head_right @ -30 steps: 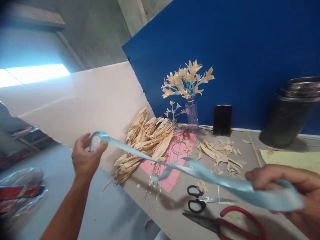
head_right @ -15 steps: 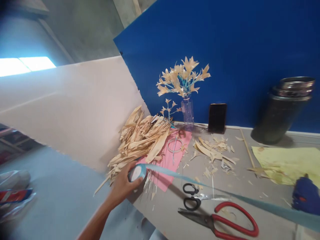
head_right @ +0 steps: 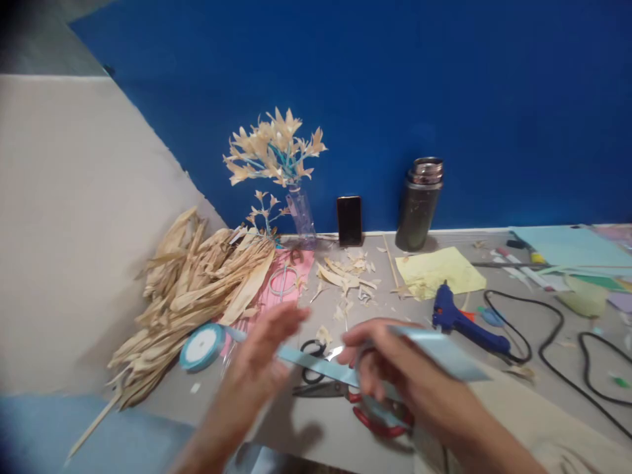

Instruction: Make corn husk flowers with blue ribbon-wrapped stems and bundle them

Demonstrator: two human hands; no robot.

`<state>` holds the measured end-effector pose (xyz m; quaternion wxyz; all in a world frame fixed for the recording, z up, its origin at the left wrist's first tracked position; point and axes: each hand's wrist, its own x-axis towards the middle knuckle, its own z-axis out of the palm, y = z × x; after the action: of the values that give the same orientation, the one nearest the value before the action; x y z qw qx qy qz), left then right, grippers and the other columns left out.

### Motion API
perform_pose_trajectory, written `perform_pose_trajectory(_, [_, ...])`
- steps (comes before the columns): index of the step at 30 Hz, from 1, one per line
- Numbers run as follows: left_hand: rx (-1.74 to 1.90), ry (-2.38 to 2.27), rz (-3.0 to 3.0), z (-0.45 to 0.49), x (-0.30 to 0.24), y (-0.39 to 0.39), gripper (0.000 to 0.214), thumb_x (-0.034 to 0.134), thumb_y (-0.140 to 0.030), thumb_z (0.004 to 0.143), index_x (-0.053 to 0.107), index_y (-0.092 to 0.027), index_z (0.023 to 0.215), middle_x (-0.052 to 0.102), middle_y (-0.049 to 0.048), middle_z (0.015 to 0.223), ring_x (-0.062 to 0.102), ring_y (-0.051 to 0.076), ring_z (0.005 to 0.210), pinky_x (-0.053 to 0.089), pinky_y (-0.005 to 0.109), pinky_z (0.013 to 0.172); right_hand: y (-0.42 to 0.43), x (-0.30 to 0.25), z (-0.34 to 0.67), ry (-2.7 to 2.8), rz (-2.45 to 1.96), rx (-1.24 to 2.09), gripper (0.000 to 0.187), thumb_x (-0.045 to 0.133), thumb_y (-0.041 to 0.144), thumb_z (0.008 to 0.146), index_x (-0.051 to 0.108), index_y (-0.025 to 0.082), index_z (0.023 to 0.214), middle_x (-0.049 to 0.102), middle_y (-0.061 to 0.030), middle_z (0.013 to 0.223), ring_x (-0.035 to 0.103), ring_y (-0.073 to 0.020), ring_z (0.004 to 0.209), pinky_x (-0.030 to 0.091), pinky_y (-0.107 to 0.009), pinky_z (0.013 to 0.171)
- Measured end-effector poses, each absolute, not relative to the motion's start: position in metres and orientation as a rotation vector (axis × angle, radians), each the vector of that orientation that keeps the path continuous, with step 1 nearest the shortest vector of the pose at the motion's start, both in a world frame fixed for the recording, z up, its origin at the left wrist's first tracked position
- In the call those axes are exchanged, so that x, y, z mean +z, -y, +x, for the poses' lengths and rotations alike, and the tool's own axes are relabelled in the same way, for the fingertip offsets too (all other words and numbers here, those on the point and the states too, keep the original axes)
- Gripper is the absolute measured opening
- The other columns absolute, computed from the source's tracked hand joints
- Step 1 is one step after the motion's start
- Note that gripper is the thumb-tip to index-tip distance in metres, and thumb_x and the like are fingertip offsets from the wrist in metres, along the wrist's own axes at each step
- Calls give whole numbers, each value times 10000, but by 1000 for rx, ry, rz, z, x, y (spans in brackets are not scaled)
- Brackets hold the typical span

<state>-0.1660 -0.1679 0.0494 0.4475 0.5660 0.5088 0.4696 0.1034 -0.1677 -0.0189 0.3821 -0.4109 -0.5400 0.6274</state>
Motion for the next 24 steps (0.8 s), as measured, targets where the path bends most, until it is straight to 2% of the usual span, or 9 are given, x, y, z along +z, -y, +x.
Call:
perform_pose_trajectory(2, [1054, -902, 1186, -121, 38, 164, 846, 832, -470, 653, 472, -236, 1382, 639, 142, 1230, 657, 278, 1026, 543, 360, 818, 145, 30, 73, 1552, -1074, 1538, 433, 454, 510, 982, 700, 184, 1127, 697, -43, 713, 640, -177, 608, 540, -294, 602])
perform_pose_trajectory(4, [973, -778, 948, -92, 23, 162, 779, 833, -468, 656, 501, -206, 1311, 681, 121, 1064, 670, 176, 674, 539, 294, 602, 135, 60, 59, 1654, -1157, 1339, 422, 496, 539, 945, 750, 202, 975, 719, -54, 764, 661, -184, 649, 545, -284, 630])
perform_pose_trajectory(7, [857, -758, 760, -83, 8, 165, 547, 760, -496, 734, 586, -150, 1121, 627, -9, 608, 336, 32, 308, 310, 175, 354, 135, 67, 66, 1675, -1223, 1128, 425, 507, 532, 928, 759, 191, 900, 737, -90, 909, 696, -229, 810, 556, -314, 734])
perform_pose_trajectory(9, [764, -786, 741, -90, 6, 167, 442, 726, -514, 758, 635, -121, 938, 531, -45, 459, 193, 15, 290, 177, 162, 327, 139, 61, 77, 1640, -1258, 1130, 452, 473, 532, 941, 754, 178, 939, 739, -94, 898, 701, -236, 813, 560, -327, 738])
perform_pose_trajectory(12, [669, -822, 827, -103, 13, 167, 472, 644, -569, 810, 663, -99, 850, 556, -7, 446, 203, 28, 310, 150, 176, 344, 141, 58, 87, 1595, -1308, 1236, 468, 429, 529, 954, 733, 173, 976, 740, -72, 836, 696, -221, 724, 565, -324, 667])
perform_pose_trajectory(15, [653, -844, 969, -105, 23, 163, 542, 597, -604, 839, 693, -79, 931, 678, 79, 642, 427, 67, 402, 293, 182, 404, 138, 63, 82, 1663, -1286, 1285, 436, 393, 468, 974, 721, 181, 972, 735, -64, 843, 692, -219, 742, 554, -329, 683])
perform_pose_trajectory(17, [746, -841, 1017, -101, 29, 158, 513, 709, -556, 774, 698, -108, 1022, 716, 109, 867, 626, 150, 661, 455, 220, 564, 137, 65, 75, 1814, -1277, 1136, 392, 379, 370, 986, 729, 196, 963, 722, -69, 896, 681, -215, 816, 528, -326, 748])
perform_pose_trajectory(20, [924, -809, 906, -98, 34, 153, 483, 760, -525, 738, 693, -155, 1042, 700, 88, 957, 653, 212, 869, 510, 292, 753, 136, 61, 63, 2075, -1412, 727, 276, 474, 232, 919, 720, 247, 1044, 684, -63, 1033, 654, -197, 831, 478, -289, 718])
perform_pose_trajectory(24, [861, -800, 786, -105, 31, 154, 559, 656, -629, 783, 656, -141, 1056, 652, 55, 726, 559, 126, 554, 387, 200, 469, 138, 58, 52, 2334, -1621, 359, 300, 592, 195, 837, 682, 282, 1110, 658, -60, 1109, 649, -204, 814, 400, -258, 599])
